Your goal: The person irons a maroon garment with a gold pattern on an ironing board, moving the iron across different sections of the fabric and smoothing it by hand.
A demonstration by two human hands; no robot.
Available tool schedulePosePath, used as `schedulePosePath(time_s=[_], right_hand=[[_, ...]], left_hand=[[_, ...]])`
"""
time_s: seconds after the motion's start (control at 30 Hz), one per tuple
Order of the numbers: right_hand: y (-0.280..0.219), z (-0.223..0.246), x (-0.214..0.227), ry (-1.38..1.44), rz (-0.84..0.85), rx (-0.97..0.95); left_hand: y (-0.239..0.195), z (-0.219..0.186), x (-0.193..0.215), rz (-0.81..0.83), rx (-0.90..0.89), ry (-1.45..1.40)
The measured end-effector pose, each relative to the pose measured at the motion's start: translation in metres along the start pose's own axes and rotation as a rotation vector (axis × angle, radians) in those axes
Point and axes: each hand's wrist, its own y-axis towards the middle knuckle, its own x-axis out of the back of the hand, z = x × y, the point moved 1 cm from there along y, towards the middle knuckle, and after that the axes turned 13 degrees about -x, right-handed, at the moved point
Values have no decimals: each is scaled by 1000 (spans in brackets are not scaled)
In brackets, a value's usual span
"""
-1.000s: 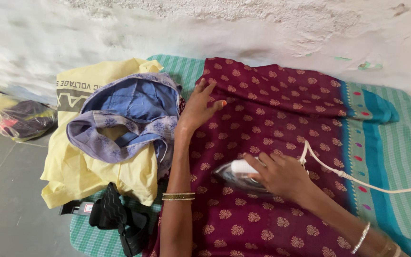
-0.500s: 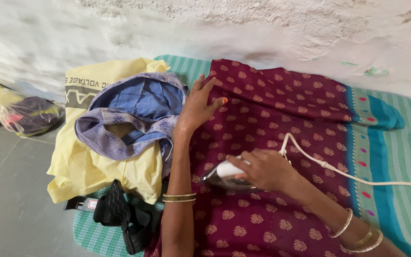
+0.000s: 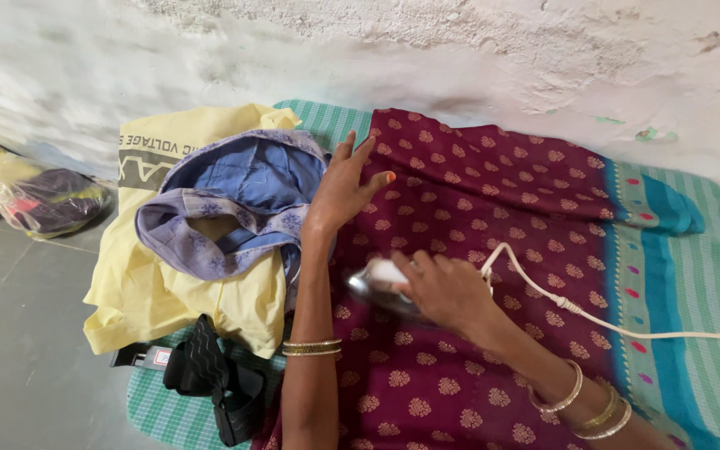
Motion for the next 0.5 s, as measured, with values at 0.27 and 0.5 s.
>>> schedulePosePath(time_s=[0.27,0.5], right_hand=[[-22,6,-10,173,-241,435],[17,12,-5,68,-338,142]], left_hand=[[-3,0,3,-10,31,-9],[-2,-2,5,7,40,4]])
